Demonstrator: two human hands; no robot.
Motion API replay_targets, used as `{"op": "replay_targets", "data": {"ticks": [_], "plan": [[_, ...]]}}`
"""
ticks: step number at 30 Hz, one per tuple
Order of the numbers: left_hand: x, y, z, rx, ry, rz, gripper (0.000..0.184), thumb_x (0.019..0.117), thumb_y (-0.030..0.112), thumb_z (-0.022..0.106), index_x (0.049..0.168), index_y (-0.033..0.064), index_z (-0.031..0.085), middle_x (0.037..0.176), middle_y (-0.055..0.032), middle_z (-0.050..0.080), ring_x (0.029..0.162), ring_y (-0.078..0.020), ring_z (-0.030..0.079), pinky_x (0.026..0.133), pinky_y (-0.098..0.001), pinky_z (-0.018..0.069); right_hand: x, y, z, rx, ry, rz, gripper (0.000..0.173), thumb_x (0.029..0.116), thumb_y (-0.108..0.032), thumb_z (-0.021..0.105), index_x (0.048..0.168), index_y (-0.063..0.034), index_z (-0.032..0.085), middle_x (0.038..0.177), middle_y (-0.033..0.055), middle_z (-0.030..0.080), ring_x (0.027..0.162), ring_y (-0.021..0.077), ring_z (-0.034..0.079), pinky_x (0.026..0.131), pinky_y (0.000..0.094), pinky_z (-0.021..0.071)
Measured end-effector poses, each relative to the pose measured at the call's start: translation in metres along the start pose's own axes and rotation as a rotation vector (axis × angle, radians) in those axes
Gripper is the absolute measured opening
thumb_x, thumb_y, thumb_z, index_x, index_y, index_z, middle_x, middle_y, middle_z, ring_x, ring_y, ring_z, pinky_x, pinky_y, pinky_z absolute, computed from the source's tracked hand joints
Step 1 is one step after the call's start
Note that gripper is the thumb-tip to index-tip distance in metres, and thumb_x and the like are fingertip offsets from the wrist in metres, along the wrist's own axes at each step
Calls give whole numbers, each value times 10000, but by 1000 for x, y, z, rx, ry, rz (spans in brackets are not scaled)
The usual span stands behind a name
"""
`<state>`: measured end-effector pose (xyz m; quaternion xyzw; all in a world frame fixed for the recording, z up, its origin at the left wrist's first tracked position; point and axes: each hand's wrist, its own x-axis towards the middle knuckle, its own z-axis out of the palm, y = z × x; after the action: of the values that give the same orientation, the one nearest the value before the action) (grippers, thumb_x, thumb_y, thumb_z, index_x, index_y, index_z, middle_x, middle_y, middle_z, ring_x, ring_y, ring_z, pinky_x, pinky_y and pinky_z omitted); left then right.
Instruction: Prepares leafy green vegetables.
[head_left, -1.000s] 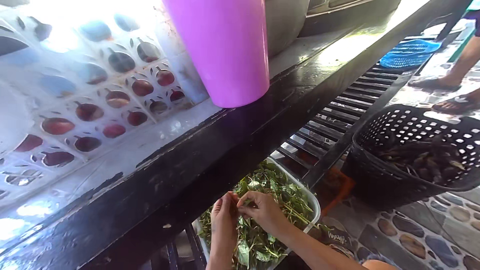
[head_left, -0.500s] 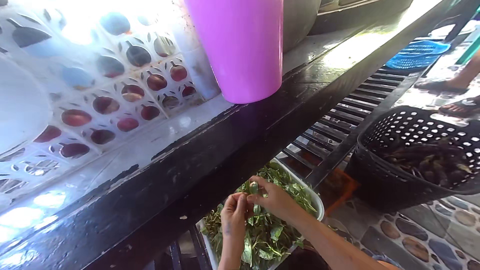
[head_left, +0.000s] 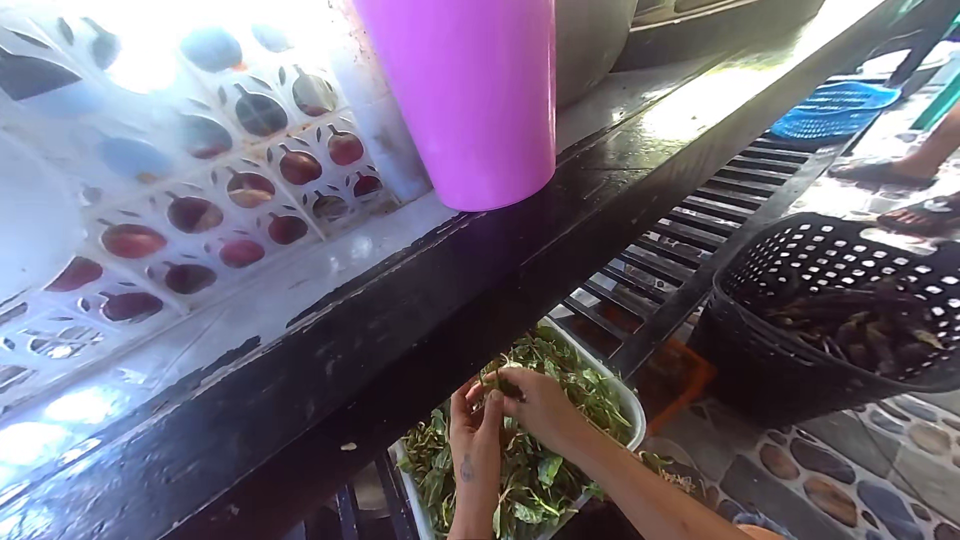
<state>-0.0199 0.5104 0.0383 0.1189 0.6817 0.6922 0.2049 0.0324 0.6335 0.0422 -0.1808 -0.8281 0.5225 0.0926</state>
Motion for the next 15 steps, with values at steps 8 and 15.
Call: {"op": "replay_targets", "data": {"ticks": [8, 15], "plan": [[12, -16, -7, -124, 73, 79, 260, 1073, 134, 499, 1090, -33, 697, 907, -131, 719, 728, -173, 692, 614, -310, 588, -11, 4, 41, 13, 283, -115, 160, 905, -186, 744, 1038, -104, 777, 991, 29, 752, 941, 100, 712, 875, 284, 578], [22, -1, -15, -382, 320, -65, 255, 1116, 183, 394, 1178, 4, 564, 990, -113, 714, 794, -210, 729, 674, -357, 619, -19, 5, 55, 150, 292, -339, 82, 906, -99, 738, 968, -118, 788, 956, -3, 753, 891, 46, 708, 798, 208, 592]]}}
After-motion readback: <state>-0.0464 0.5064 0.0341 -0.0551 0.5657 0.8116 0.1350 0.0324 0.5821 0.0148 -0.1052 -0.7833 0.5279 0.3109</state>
